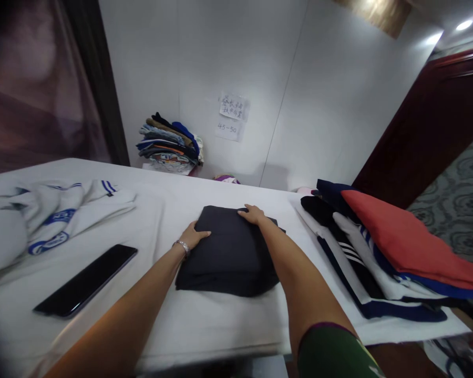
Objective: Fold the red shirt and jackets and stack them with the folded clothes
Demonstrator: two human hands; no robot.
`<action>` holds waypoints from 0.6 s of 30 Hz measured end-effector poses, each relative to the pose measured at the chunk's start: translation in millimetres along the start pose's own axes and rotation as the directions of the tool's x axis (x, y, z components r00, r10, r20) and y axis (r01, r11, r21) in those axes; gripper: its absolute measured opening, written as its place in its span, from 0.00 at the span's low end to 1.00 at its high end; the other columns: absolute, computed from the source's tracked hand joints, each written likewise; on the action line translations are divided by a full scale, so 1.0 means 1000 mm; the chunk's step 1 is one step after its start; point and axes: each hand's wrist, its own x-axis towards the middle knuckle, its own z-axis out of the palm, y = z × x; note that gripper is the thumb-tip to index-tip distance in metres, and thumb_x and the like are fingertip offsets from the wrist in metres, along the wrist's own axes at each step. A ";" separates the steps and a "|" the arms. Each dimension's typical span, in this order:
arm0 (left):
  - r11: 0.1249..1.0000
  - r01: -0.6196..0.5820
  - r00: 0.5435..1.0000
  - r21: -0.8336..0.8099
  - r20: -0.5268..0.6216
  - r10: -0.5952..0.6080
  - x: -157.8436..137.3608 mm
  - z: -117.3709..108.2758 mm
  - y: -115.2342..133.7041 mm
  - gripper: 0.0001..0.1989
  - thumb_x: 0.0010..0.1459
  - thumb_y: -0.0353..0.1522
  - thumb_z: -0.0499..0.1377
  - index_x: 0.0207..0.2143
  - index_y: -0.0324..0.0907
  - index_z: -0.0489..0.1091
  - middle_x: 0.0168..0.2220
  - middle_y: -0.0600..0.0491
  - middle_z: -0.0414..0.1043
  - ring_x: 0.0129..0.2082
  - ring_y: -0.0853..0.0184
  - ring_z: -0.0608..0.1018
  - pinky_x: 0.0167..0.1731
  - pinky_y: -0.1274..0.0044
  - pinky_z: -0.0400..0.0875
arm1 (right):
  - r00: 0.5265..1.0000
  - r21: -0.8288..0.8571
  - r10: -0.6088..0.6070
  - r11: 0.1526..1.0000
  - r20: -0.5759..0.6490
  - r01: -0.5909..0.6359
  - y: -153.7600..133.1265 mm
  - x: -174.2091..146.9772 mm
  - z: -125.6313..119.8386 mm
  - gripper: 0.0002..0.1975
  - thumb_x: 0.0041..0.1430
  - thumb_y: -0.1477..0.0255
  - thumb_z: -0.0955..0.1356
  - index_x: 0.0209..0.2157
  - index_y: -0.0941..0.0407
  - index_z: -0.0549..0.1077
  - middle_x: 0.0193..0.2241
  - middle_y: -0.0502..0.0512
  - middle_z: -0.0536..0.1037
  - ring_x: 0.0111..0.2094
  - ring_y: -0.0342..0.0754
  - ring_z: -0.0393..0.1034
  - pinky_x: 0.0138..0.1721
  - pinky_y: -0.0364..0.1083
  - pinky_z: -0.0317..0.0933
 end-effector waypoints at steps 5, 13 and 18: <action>1.000 -0.010 1.000 -0.021 0.011 0.011 0.008 0.002 -0.011 0.34 0.40 0.31 0.69 0.52 0.38 0.64 0.46 0.44 0.75 0.42 0.61 0.78 0.41 0.74 0.73 | 1.000 -0.007 -0.008 1.000 0.022 0.009 0.002 0.006 0.016 0.34 0.57 0.48 0.61 0.57 0.56 0.65 0.56 0.60 0.68 0.56 0.55 0.62 0.55 0.48 0.55; 1.000 0.002 1.000 -0.023 0.025 -0.002 0.018 0.005 -0.022 0.36 0.39 0.33 0.70 0.53 0.41 0.63 0.47 0.45 0.75 0.43 0.60 0.78 0.42 0.73 0.72 | 0.999 -0.052 0.011 0.999 0.053 -0.009 0.011 0.009 0.020 0.34 0.55 0.43 0.58 0.38 0.57 0.78 0.41 0.64 0.78 0.46 0.60 0.71 0.46 0.51 0.62; 1.000 -0.001 0.999 -0.010 0.038 0.001 0.018 0.006 -0.023 0.33 0.42 0.33 0.68 0.52 0.41 0.64 0.46 0.46 0.75 0.42 0.60 0.78 0.41 0.73 0.72 | 0.997 -0.050 -0.082 0.995 0.011 0.082 0.009 0.014 0.019 0.28 0.56 0.49 0.62 0.51 0.53 0.72 0.54 0.58 0.70 0.57 0.55 0.61 0.55 0.49 0.54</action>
